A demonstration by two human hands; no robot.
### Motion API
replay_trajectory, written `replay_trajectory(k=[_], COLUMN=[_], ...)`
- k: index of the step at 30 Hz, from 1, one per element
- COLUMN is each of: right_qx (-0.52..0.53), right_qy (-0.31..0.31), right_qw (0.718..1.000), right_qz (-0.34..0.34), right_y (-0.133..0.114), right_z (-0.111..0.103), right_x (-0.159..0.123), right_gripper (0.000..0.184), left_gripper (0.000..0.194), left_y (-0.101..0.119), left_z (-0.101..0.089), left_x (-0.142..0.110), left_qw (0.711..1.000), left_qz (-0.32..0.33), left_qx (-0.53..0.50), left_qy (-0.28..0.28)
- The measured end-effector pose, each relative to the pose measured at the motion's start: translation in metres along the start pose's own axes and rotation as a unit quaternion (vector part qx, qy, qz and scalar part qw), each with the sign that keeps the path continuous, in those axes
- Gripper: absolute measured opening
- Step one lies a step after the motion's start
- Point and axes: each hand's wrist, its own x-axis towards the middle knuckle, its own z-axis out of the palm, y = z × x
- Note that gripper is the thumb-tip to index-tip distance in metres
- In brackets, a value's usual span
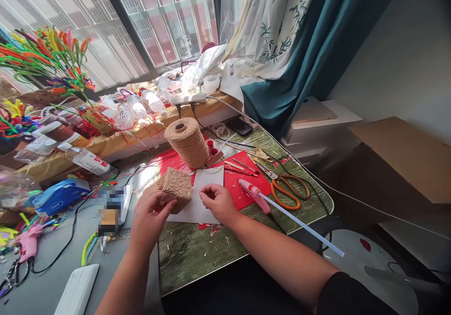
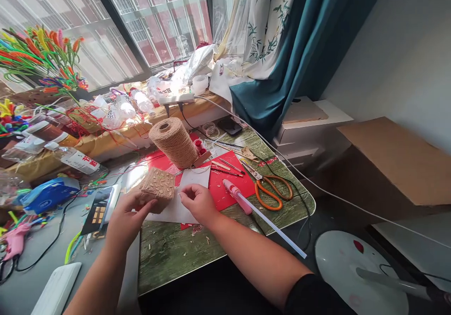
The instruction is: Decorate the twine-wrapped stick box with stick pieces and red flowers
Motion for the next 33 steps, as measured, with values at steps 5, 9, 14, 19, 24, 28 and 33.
replay_trajectory(k=[5,9,14,19,24,28,33], right_qx=[0.009,-0.052,-0.144,-0.151,-0.196,-0.235,-0.25], right_qy=[-0.015,-0.06,-0.119,-0.128,-0.138,-0.151,-0.146], right_qw=[0.999,0.996,0.982,0.978,0.969,0.959,0.956], right_qz=[-0.032,-0.042,0.004,0.062,0.056,0.049,0.039], right_y=[-0.013,-0.03,-0.042,-0.038,-0.04,-0.041,-0.043], right_z=[-0.002,-0.005,-0.009,-0.001,0.009,0.011,0.012], right_x=[-0.007,-0.013,-0.02,-0.019,-0.012,-0.007,-0.001], right_gripper=[0.014,0.01,0.007,0.005,0.004,0.004,0.006], left_gripper=[0.014,0.01,0.012,0.014,0.015,0.016,0.016], left_y=[0.011,0.01,0.0,-0.006,-0.004,-0.003,-0.005], left_z=[0.008,0.028,0.037,0.037,0.037,0.036,0.035], left_x=[-0.031,-0.053,-0.061,-0.061,-0.06,-0.06,-0.061], left_qw=[0.997,0.996,0.993,0.991,0.991,0.99,0.99], left_qz=[-0.016,0.004,0.022,0.016,0.035,0.045,0.049], left_qx=[-0.063,-0.066,-0.066,-0.078,-0.074,-0.075,-0.081], left_qy=[0.037,0.061,0.09,0.107,0.109,0.113,0.109])
